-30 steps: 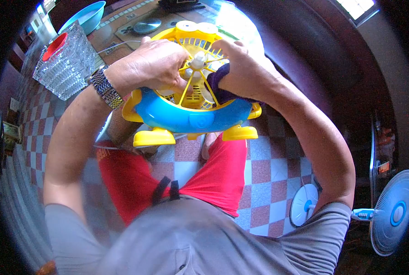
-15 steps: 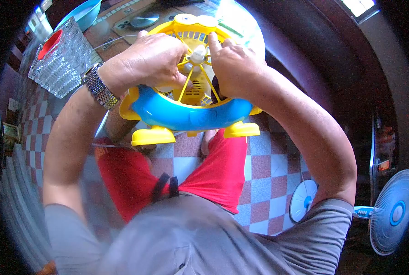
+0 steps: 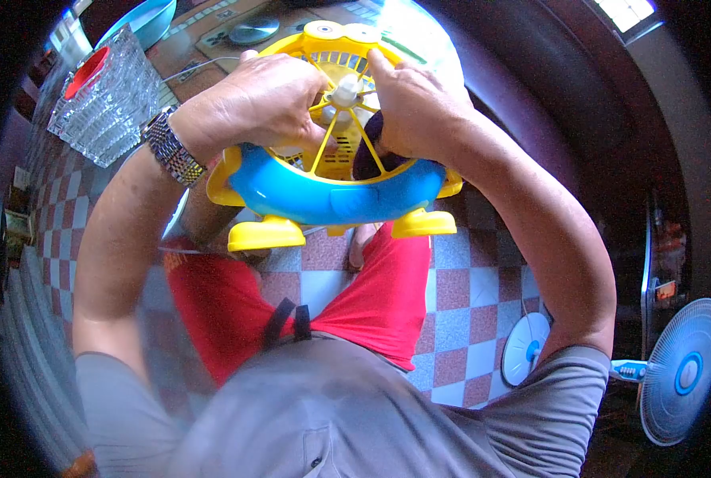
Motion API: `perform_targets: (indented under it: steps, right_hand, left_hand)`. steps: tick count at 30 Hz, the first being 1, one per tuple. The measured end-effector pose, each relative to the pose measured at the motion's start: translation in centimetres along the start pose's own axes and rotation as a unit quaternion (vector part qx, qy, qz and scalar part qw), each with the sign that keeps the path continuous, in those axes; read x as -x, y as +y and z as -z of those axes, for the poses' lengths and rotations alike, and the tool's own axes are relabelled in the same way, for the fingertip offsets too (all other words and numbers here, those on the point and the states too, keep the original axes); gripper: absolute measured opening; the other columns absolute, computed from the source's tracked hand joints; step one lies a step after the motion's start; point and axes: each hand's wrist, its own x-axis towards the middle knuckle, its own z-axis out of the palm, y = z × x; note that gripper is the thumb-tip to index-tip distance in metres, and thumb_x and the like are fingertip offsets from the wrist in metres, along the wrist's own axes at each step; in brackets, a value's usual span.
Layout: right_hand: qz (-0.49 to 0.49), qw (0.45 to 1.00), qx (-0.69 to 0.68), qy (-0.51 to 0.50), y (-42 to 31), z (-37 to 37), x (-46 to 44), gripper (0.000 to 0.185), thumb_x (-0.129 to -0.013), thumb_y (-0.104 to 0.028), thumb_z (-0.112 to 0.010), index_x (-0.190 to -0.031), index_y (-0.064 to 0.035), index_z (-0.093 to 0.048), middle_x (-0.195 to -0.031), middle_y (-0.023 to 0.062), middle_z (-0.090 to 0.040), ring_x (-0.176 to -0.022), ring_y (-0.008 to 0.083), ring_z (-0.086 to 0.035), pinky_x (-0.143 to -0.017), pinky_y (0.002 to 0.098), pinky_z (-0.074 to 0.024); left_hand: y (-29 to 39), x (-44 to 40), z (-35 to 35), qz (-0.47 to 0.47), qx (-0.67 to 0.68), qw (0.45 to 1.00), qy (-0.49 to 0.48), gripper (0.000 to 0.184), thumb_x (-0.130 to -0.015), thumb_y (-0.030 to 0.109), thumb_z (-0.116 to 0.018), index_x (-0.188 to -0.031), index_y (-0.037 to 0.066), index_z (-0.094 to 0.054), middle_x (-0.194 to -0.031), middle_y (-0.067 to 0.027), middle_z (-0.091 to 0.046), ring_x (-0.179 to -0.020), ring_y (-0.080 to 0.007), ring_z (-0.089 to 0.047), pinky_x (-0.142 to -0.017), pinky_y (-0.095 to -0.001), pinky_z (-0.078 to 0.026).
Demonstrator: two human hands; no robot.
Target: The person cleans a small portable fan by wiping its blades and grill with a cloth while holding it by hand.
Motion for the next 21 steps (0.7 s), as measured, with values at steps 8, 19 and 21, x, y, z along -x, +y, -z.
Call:
perform_targets:
  steps: [8,19,21]
  right_hand:
    - [0.005,0.998,0.066,0.011,-0.6,-0.5,0.9,0.097,-0.072,-0.015,-0.084,-0.157,-0.0067,-0.038,-0.121,0.0221,-0.071,-0.109,0.0358,-0.072,-0.088,0.0426,-0.0603]
    - [0.020,0.999,0.031,-0.013,-0.8,0.3,0.8,0.092,-0.078,-0.014,-0.084,-0.155,-0.0007,-0.037,-0.121,0.0233,-0.070,-0.113,0.0332,-0.071,-0.090,0.0409,-0.0599]
    - [0.024,0.996,0.075,-0.038,-0.9,0.8,0.9,0.094,-0.078,-0.010,-0.083,-0.157,0.0013,-0.034,-0.125,0.0239,-0.068,-0.117,0.0326,-0.069,-0.094,0.0405,-0.0589]
  left_hand:
    - [-0.4,0.0,-0.8,-0.025,0.009,0.999,0.030,0.044,-0.078,0.043,-0.082,-0.105,0.009,-0.076,-0.096,-0.0134,-0.077,-0.099,-0.0309,-0.074,-0.088,-0.0485,-0.052]
    - [-0.3,0.1,-0.3,-0.027,0.008,0.999,0.015,0.045,-0.077,0.042,-0.083,-0.107,0.008,-0.075,-0.098,-0.0139,-0.076,-0.101,-0.0311,-0.073,-0.089,-0.0468,-0.053]
    - [-0.5,0.0,-0.4,-0.029,0.022,0.999,0.005,0.047,-0.077,0.042,-0.084,-0.108,0.009,-0.075,-0.098,-0.0138,-0.076,-0.101,-0.0309,-0.073,-0.089,-0.0466,-0.053]
